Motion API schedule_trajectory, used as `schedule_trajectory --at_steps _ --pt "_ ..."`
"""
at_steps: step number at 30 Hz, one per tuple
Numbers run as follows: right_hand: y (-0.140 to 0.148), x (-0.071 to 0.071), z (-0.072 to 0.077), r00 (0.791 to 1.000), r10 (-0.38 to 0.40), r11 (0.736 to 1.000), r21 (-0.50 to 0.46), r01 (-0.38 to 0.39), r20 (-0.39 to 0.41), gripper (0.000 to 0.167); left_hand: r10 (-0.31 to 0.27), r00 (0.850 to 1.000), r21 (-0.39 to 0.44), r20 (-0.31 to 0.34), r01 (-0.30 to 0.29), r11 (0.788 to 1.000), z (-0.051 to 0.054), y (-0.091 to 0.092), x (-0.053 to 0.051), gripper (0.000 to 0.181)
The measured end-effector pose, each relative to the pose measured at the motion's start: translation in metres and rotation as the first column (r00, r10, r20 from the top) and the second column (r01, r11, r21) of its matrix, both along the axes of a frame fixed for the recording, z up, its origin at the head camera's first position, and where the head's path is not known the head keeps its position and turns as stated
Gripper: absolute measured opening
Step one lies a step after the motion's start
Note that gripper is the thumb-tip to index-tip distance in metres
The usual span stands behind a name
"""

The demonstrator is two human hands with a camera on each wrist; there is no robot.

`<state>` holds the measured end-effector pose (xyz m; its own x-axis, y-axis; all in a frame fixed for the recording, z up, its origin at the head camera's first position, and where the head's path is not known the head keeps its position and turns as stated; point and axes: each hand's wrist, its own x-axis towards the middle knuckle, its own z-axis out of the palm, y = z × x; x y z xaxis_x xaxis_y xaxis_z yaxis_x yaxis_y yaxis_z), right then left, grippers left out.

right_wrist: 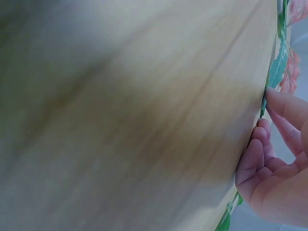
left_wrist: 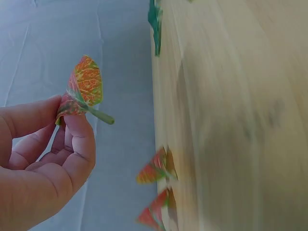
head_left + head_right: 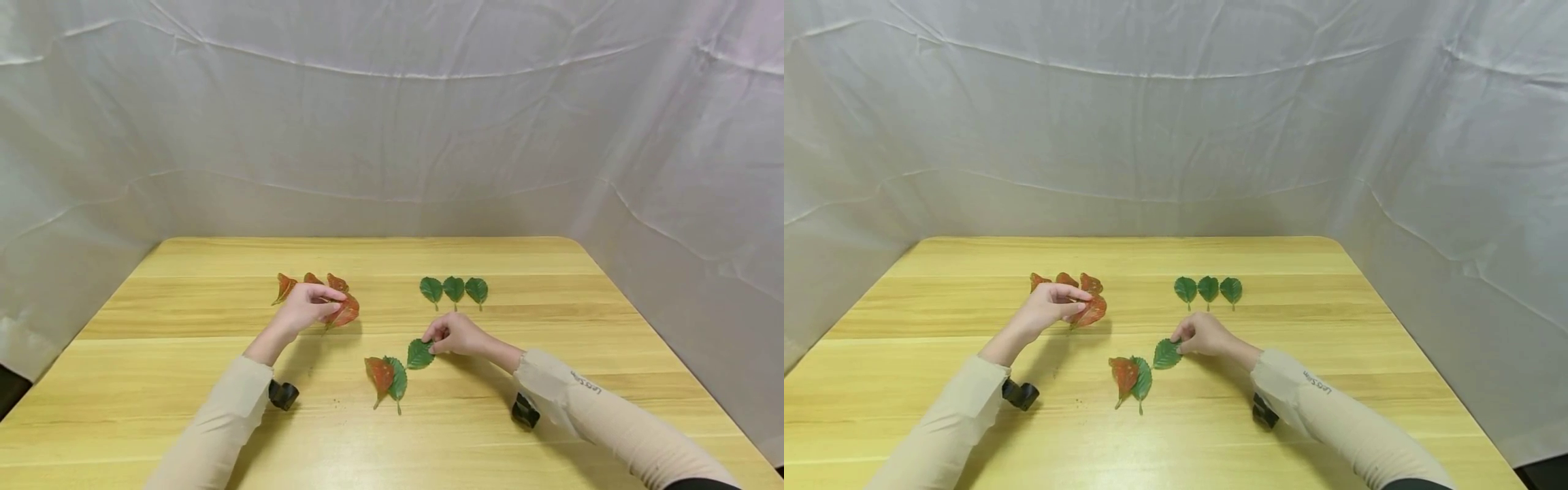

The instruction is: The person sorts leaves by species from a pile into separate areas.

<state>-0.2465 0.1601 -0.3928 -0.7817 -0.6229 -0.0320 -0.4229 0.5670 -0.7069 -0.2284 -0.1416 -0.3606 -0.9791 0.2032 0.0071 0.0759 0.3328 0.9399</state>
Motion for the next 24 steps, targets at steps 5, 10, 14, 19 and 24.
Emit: schedule_trajectory --at_steps 5,10,14,19,24 --pt "0.0 0.0 0.0 1.0 -0.003 1.0 0.001 0.003 -0.001 0.012 0.04 0.999 -0.019 0.0 -0.04 0.999 -0.002 -0.018 0.002 0.021" --pt "0.0 0.0 0.001 1.0 -0.006 1.0 0.005 0.006 0.002 0.012 0.06 0.998 -0.03 0.006 -0.06 0.998 -0.003 -0.034 0.005 0.023" --pt "0.0 0.0 0.001 1.0 -0.01 1.0 0.008 0.01 0.009 0.012 0.082 0.997 -0.035 0.015 -0.081 0.996 -0.003 -0.044 0.006 0.023" --pt "0.001 0.0 0.001 1.0 -0.016 1.0 0.015 0.016 0.015 0.012 0.118 0.993 -0.057 0.016 -0.117 0.992 -0.004 -0.054 0.007 0.024" --pt "0.001 0.001 0.001 1.0 -0.016 1.0 0.023 0.016 0.01 0.012 0.149 0.989 -0.081 0.009 -0.148 0.986 -0.004 -0.065 0.007 0.026"
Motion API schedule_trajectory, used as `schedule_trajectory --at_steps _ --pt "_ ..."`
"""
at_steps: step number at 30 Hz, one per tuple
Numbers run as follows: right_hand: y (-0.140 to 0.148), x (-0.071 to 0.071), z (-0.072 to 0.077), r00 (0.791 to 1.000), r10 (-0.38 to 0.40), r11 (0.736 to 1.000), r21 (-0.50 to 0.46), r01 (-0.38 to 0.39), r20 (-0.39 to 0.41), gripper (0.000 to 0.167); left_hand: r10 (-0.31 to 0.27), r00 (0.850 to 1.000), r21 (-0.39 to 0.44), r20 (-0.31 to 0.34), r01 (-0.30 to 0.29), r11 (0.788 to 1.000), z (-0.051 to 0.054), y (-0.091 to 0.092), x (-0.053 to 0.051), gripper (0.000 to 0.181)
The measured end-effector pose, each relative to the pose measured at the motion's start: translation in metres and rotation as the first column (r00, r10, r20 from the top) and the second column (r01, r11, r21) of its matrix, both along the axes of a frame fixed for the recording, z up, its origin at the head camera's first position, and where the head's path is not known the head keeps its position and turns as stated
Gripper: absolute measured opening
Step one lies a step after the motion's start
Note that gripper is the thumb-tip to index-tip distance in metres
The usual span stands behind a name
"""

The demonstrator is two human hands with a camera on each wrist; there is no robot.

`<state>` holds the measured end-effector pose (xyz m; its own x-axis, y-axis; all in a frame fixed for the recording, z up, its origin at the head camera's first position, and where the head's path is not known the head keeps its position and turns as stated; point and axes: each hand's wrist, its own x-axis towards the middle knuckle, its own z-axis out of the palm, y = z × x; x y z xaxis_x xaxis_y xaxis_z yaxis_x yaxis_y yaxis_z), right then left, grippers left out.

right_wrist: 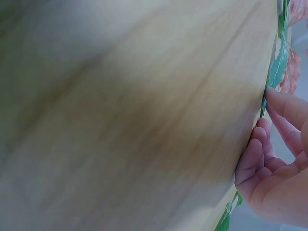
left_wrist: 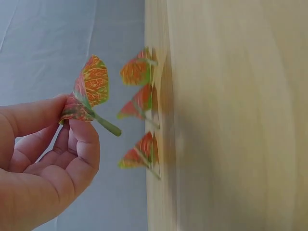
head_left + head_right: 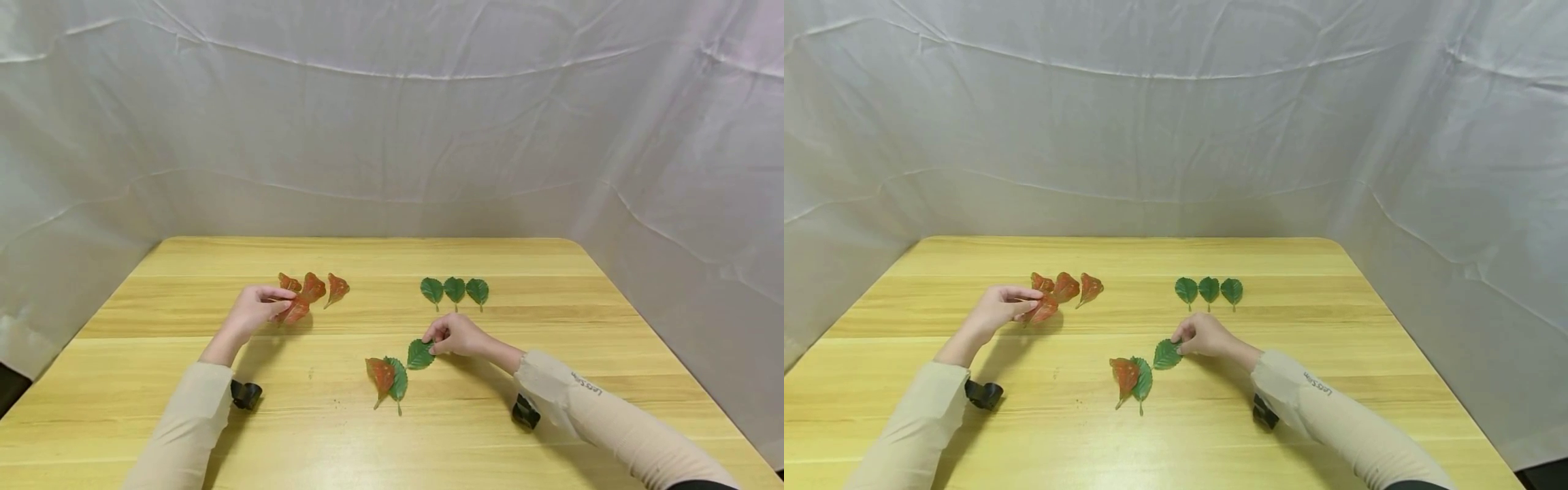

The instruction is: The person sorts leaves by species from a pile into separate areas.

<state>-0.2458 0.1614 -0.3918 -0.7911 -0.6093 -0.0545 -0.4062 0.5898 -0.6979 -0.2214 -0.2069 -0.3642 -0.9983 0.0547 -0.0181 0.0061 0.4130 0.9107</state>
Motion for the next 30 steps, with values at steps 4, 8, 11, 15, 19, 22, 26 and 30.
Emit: schedule_trajectory --at_steps 4,8,11,15,19,22,26,30 --pt "0.001 0.0 0.0 1.0 0.001 1.0 0.004 -0.001 -0.005 0.012 0.001 1.0 -0.02 0.0 -0.001 1.0 0.001 -0.01 -0.001 0.027" --pt "0.001 0.0 -0.001 1.0 0.0 1.0 0.006 0.0 -0.008 0.012 -0.015 1.0 -0.061 0.011 0.016 0.998 0.001 -0.018 -0.002 0.026" --pt "0.001 0.0 -0.001 1.0 0.0 1.0 0.008 0.0 -0.009 0.012 -0.02 0.999 -0.099 0.032 0.023 0.995 0.001 -0.022 -0.003 0.026" --pt "0.001 0.0 -0.001 1.0 0.001 1.0 0.004 -0.001 -0.008 0.012 -0.017 0.998 -0.122 0.064 0.025 0.992 0.0 -0.027 -0.005 0.027" --pt "0.001 0.0 0.0 1.0 0.005 1.0 -0.003 -0.005 -0.009 0.012 -0.02 0.996 -0.118 0.089 0.031 0.992 -0.004 -0.032 -0.008 0.027" --pt "0.001 0.0 0.0 1.0 0.006 1.0 -0.006 -0.006 -0.007 0.012 -0.023 0.994 -0.122 0.103 0.035 0.992 -0.006 -0.035 -0.01 0.026" --pt "0.001 0.001 0.001 1.0 0.008 1.0 -0.01 -0.008 -0.003 0.011 -0.022 0.993 -0.124 0.118 0.037 0.992 -0.009 -0.036 -0.012 0.026" --pt "0.001 0.001 0.001 1.0 0.013 1.0 -0.008 -0.013 -0.005 0.012 -0.027 0.991 -0.106 0.133 0.042 0.994 -0.009 -0.036 -0.013 0.027"
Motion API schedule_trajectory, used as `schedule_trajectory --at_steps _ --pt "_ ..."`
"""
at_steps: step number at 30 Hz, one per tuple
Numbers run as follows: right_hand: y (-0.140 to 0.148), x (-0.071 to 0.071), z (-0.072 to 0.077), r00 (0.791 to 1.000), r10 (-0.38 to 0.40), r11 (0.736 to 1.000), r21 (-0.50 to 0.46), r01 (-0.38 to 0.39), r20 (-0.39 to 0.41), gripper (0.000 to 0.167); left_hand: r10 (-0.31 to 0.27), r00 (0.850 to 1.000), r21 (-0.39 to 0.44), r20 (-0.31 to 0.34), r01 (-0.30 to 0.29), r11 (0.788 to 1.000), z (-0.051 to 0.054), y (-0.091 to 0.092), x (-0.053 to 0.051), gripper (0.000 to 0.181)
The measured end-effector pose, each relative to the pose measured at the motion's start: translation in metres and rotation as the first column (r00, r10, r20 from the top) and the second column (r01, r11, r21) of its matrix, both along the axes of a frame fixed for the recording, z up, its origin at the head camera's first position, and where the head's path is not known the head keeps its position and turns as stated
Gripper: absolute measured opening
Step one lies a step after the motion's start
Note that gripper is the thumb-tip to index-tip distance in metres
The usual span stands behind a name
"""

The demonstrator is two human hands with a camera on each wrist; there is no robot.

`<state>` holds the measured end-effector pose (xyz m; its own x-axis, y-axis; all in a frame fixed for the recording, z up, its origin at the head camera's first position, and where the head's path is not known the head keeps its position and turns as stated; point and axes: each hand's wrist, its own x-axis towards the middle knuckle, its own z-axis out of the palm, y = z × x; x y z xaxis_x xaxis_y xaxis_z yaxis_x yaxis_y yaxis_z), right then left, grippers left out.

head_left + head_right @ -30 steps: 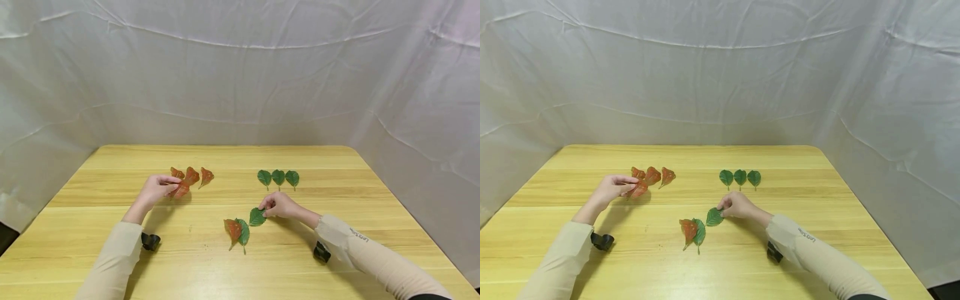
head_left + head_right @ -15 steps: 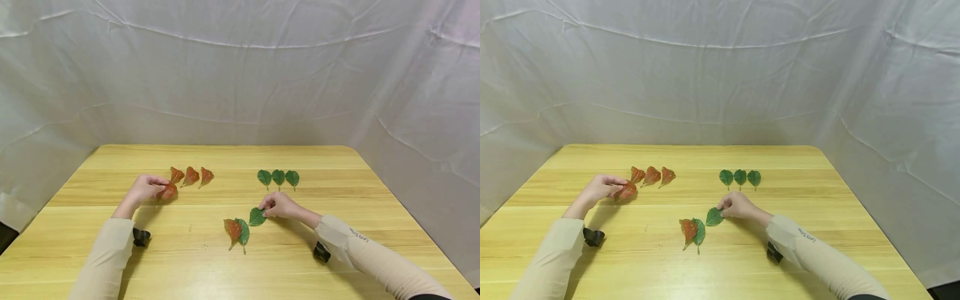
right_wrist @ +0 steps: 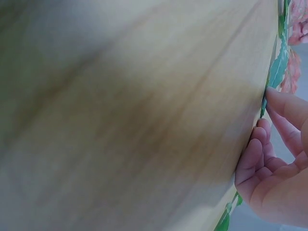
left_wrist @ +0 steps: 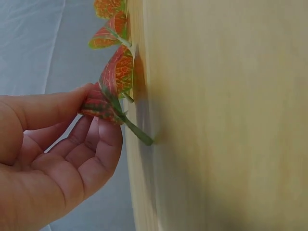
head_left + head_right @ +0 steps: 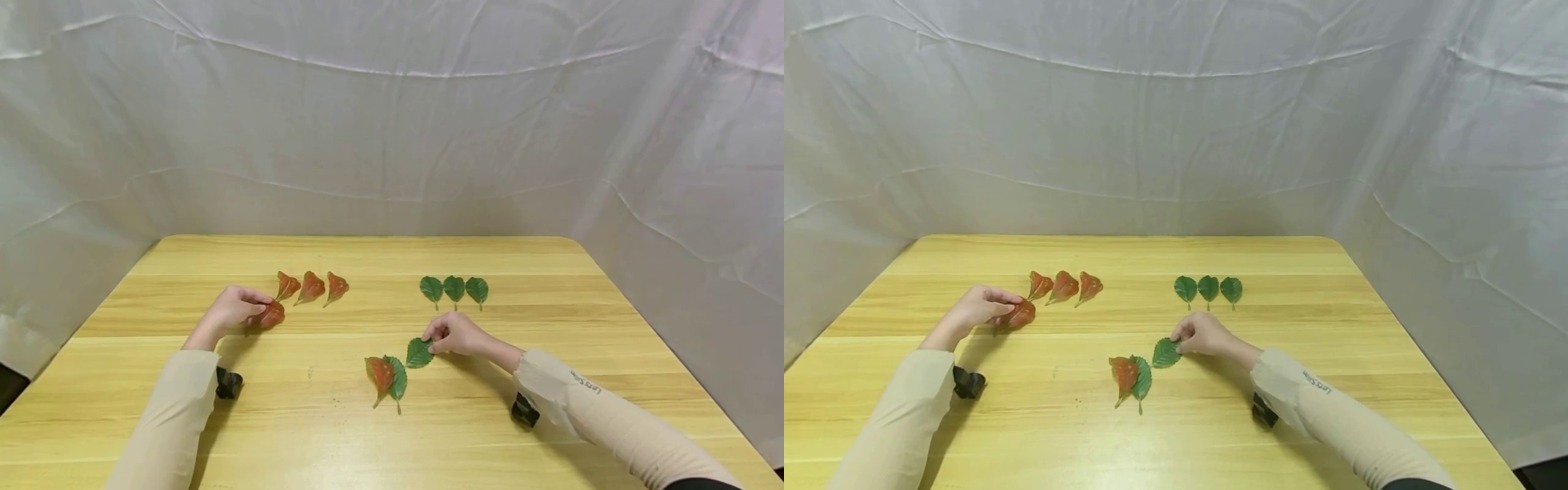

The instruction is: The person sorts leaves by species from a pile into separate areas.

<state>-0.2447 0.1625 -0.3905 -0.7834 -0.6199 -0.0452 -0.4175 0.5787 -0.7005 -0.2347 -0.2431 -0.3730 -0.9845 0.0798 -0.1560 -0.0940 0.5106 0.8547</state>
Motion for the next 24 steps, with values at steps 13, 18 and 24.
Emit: schedule_trajectory --at_steps 13,18,24 --pt "0.0 0.0 0.0 1.0 0.003 1.0 0.003 -0.003 -0.01 0.011 0.068 0.996 -0.121 -0.065 -0.076 0.99 0.01 0.002 0.005 0.033" --pt "0.001 0.0 -0.001 1.0 0.003 1.0 -0.002 -0.003 -0.007 0.011 0.126 0.973 -0.184 -0.191 -0.161 0.97 0.015 0.007 0.007 0.029" --pt "0.0 -0.001 -0.001 1.0 0.001 1.0 0.007 -0.001 -0.006 0.011 0.111 0.957 -0.216 -0.269 -0.172 0.961 0.02 0.016 0.009 0.026"
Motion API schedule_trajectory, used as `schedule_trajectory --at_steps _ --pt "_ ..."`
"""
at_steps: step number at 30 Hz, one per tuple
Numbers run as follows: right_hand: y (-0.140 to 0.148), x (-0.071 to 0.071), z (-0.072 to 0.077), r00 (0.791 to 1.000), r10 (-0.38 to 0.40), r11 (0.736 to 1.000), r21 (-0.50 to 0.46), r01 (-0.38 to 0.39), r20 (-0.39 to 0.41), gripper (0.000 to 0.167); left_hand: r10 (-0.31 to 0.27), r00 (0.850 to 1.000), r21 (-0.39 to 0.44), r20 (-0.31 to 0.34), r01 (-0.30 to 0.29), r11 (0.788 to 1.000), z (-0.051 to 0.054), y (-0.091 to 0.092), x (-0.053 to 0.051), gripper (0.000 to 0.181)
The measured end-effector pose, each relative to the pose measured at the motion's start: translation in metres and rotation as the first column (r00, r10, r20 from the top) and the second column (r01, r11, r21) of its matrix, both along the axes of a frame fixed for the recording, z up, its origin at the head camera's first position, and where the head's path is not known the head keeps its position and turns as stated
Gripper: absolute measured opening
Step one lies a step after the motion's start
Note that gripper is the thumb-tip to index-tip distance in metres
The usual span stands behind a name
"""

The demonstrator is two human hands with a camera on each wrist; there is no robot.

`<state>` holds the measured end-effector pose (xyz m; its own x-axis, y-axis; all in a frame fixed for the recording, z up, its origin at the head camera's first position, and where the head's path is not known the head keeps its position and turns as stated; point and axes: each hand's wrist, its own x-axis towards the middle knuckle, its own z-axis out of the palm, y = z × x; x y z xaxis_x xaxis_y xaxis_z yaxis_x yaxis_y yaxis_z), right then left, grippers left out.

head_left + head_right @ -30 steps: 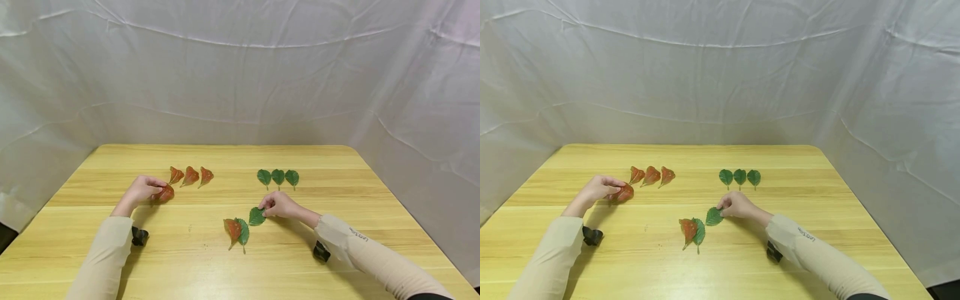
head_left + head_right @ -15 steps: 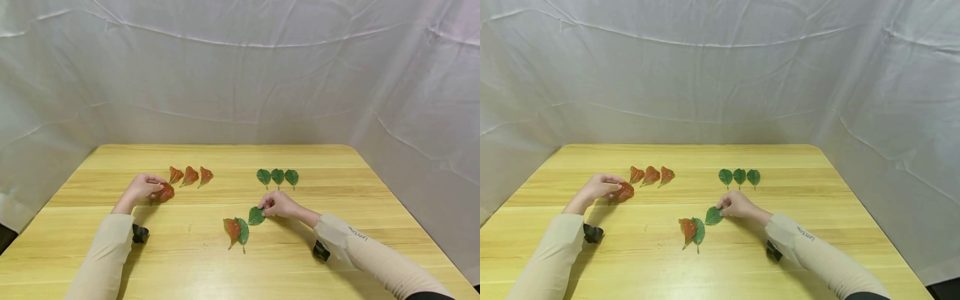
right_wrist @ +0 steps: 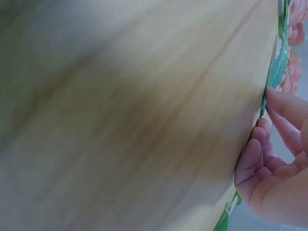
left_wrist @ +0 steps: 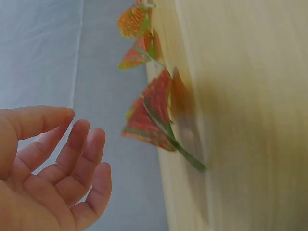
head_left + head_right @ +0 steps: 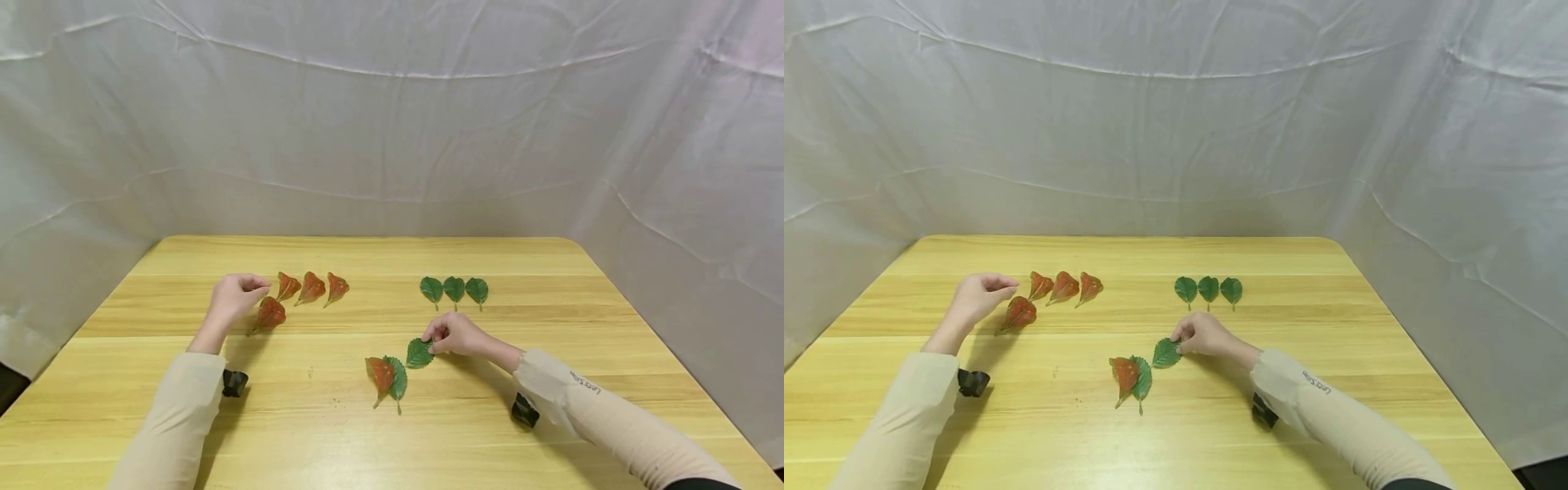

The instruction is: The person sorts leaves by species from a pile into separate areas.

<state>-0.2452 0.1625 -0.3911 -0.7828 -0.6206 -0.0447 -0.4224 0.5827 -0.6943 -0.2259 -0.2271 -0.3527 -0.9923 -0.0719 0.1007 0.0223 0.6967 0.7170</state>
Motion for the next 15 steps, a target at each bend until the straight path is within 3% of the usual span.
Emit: schedule_trajectory --at_steps 15 --pt "0.0 0.0 0.001 1.0 -0.005 1.0 0.003 0.005 0.005 0.012 -0.092 0.996 0.027 -0.022 0.092 0.995 0.011 0.032 0.008 0.021"
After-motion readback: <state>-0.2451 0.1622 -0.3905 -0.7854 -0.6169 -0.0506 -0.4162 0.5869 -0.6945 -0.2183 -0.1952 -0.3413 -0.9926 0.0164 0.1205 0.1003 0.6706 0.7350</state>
